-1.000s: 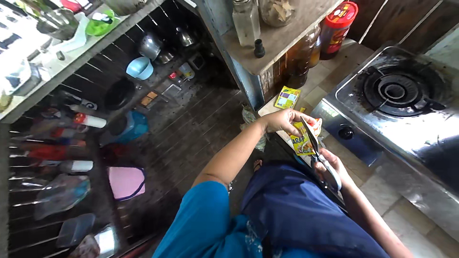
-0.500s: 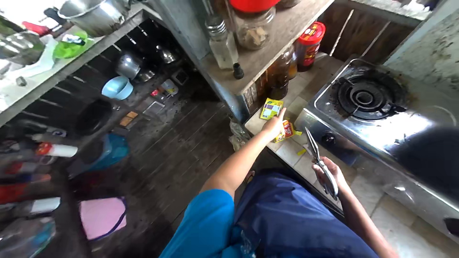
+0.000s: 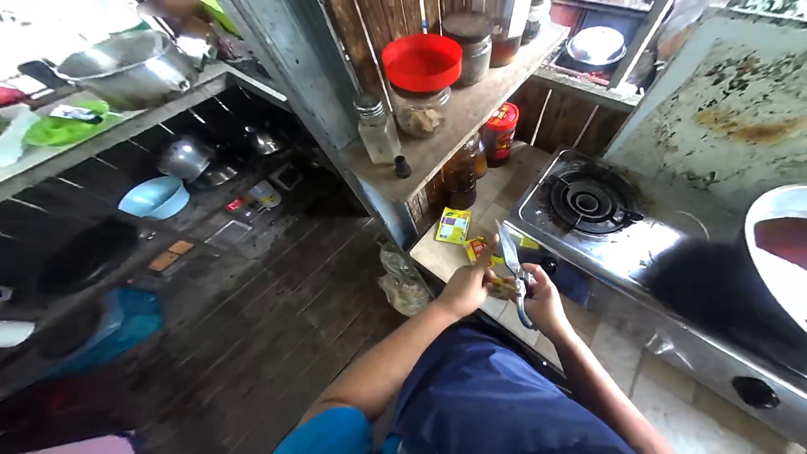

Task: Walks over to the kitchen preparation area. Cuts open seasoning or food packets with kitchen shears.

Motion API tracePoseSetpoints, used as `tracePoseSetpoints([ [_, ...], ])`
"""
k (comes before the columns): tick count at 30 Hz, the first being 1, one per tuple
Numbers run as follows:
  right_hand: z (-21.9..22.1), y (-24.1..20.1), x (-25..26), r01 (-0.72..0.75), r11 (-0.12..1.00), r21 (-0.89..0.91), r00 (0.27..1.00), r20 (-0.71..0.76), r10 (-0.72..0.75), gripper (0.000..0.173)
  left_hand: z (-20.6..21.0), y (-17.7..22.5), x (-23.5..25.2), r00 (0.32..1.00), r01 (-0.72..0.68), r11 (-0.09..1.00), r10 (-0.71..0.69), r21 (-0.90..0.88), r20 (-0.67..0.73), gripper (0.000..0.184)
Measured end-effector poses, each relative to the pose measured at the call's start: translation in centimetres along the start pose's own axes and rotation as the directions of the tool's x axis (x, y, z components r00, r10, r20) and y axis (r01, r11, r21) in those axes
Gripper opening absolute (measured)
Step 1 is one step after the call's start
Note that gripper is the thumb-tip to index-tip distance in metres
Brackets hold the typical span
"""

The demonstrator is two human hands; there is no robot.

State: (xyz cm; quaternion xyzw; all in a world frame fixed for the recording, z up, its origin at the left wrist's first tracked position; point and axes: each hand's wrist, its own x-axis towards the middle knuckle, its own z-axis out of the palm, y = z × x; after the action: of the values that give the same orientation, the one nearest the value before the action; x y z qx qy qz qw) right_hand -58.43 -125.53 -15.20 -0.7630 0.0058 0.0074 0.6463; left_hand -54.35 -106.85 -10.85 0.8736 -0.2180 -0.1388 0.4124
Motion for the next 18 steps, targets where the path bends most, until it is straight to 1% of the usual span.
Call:
tracePoseSetpoints([
  [2,0.7,-0.7,-0.2,0.035,0.999,-0.008,0.999,-0.011,-0.035,0.052,0.5,-0.6,-0.9,0.984,-0.122,0.989,0.109,-0.087,-0.142,0.076],
  [3,1.1,-1.0,-0.3,0.057,0.998,0.021,0.998,-0.014,-0.057,0.049,0.9,-1.2,-1.1,0.96,-0.201,0.968,0.164,-0.151,-0.226,0.073],
  [4,1.5,-1.6,-0.4,0.074,0.994,0.079,0.997,-0.015,-0.073,0.047,1.1,-1.8,-1.1,0.943,-0.25,0.936,0.177,-0.249,-0.28,0.07],
  [5,1.9,-2.2,-0.5,0.09,0.984,0.153,0.996,-0.025,-0.087,0.047,1.1,-2.4,-1.2,0.947,-0.251,0.892,0.147,-0.377,-0.285,0.065],
  [6,2.4,-2.7,-0.6,0.092,0.972,0.217,0.995,-0.046,-0.084,0.046,1.0,-2.7,-1.4,0.968,-0.193,0.83,0.076,-0.523,-0.238,0.057],
  [7,2.9,-3.2,-0.6,0.096,0.959,0.266,0.994,-0.076,-0.079,0.046,0.8,-2.9,-1.7,0.985,-0.119,0.738,0.005,-0.664,-0.171,0.041],
  [8,3.3,-3.5,-0.4,0.107,0.949,0.298,0.991,-0.11,-0.078,0.045,0.6,-2.9,-2.0,0.991,-0.059,0.65,-0.051,-0.758,-0.121,0.026],
  [9,3.5,-3.9,0.0,0.118,0.942,0.314,0.987,-0.14,-0.077,0.044,0.3,-2.8,-2.1,0.993,-0.019,0.595,-0.079,-0.804,-0.082,0.016],
  [10,3.5,-4.1,0.3,0.12,0.941,0.318,0.984,-0.161,-0.071,0.041,0.0,-2.7,-2.0,0.993,0.011,0.569,-0.101,-0.822,-0.057,0.012],
  [12,3.1,-4.2,0.6,0.098,0.95,0.297,0.987,-0.151,-0.054,0.035,-0.9,-2.3,-2.0,0.984,0.096,0.538,-0.18,-0.837,-0.003,0.015],
  [14,2.1,-3.8,0.6,0.076,0.958,0.275,0.995,-0.079,-0.056,0.031,-2.2,-2.4,-1.4,0.961,0.197,0.473,-0.268,-0.859,0.073,0.024],
  [15,1.6,-3.5,0.7,0.068,0.965,0.253,0.998,-0.032,-0.062,0.032,-2.8,-2.8,-1.1,0.954,0.221,0.462,-0.285,-0.859,0.092,0.027],
  [16,0.9,-3.3,0.6,0.057,0.975,0.213,0.998,0.021,-0.063,0.035,-3.4,-3.4,-0.8,0.956,0.227,0.483,-0.277,-0.846,0.098,0.027],
  [18,-0.1,-2.8,0.2,0.022,0.996,0.091,0.993,0.117,-0.033,0.051,-4.3,-4.8,-0.3,0.967,0.218,0.555,-0.232,-0.803,0.103,0.024],
])
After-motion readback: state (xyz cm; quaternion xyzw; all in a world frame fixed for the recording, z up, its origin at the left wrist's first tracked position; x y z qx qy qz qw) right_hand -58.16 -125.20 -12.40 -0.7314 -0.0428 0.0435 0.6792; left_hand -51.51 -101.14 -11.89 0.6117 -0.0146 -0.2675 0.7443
